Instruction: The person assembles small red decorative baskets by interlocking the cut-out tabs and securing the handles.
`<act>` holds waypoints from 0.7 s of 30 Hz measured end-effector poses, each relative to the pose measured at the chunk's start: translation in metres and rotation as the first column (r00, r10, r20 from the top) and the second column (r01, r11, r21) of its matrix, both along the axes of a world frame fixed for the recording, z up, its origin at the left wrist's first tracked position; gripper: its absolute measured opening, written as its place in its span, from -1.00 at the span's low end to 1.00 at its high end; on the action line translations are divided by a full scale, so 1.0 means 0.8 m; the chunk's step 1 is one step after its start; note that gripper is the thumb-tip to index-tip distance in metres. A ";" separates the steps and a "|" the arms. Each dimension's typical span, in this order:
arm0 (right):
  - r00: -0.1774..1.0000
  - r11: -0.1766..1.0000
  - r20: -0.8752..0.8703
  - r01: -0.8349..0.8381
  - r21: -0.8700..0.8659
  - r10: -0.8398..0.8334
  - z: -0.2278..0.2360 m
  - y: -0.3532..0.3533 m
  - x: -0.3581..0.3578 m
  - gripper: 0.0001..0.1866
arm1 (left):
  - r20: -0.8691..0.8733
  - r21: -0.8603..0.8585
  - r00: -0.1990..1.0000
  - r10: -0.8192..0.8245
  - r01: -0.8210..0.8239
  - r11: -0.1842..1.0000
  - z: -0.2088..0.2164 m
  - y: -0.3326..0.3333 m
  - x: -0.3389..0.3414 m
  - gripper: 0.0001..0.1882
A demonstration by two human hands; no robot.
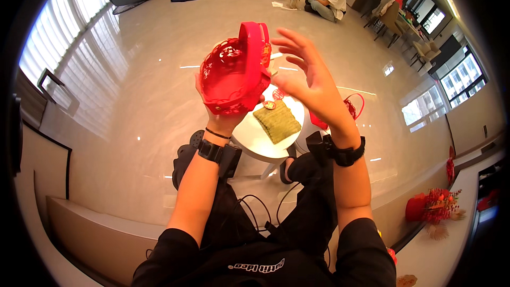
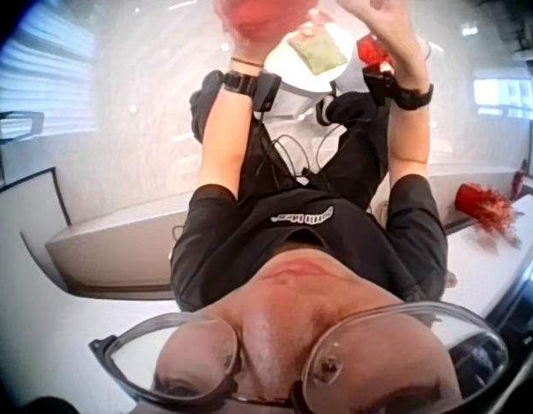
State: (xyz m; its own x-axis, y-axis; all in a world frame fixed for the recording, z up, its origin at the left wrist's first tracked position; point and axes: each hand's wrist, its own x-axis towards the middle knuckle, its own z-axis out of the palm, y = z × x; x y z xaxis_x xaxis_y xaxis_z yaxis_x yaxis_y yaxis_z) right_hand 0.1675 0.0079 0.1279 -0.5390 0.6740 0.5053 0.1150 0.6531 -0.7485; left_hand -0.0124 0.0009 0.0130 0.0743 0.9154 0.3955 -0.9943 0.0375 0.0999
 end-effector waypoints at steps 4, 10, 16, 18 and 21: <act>0.990 0.998 0.143 0.011 -0.063 -0.002 0.011 -0.028 -0.018 -0.34 | -0.160 -0.008 0.965 0.206 -0.210 0.978 -0.008 0.003 0.000 0.03; 0.963 0.969 0.271 -0.071 0.238 0.004 0.005 -0.038 -0.021 -0.33 | -0.090 0.029 0.982 0.166 -0.164 0.986 -0.015 0.006 0.000 0.07; 0.911 0.854 0.367 -0.032 0.520 -0.190 -0.004 -0.016 -0.005 -0.63 | -0.247 0.002 0.968 0.039 -0.039 0.999 -0.021 0.007 0.002 0.05; 0.898 0.868 0.398 -0.041 0.495 -0.185 0.006 -0.016 0.004 -0.78 | -0.455 0.077 0.879 0.142 -0.120 0.990 -0.026 0.015 -0.007 0.04; 0.807 0.719 0.521 -0.185 0.670 -0.279 0.022 -0.004 0.025 -0.79 | -0.569 0.381 0.539 0.621 -0.497 0.780 -0.020 0.020 -0.023 0.08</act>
State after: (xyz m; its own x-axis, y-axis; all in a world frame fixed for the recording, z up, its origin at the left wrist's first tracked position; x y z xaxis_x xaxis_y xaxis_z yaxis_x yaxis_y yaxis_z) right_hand 0.1874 0.0046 0.1455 -0.8430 0.3127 0.4377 0.3924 0.9141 0.1026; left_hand -0.0306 0.0166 -0.0027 -0.1453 0.7908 0.5945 -0.4861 -0.5805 0.6532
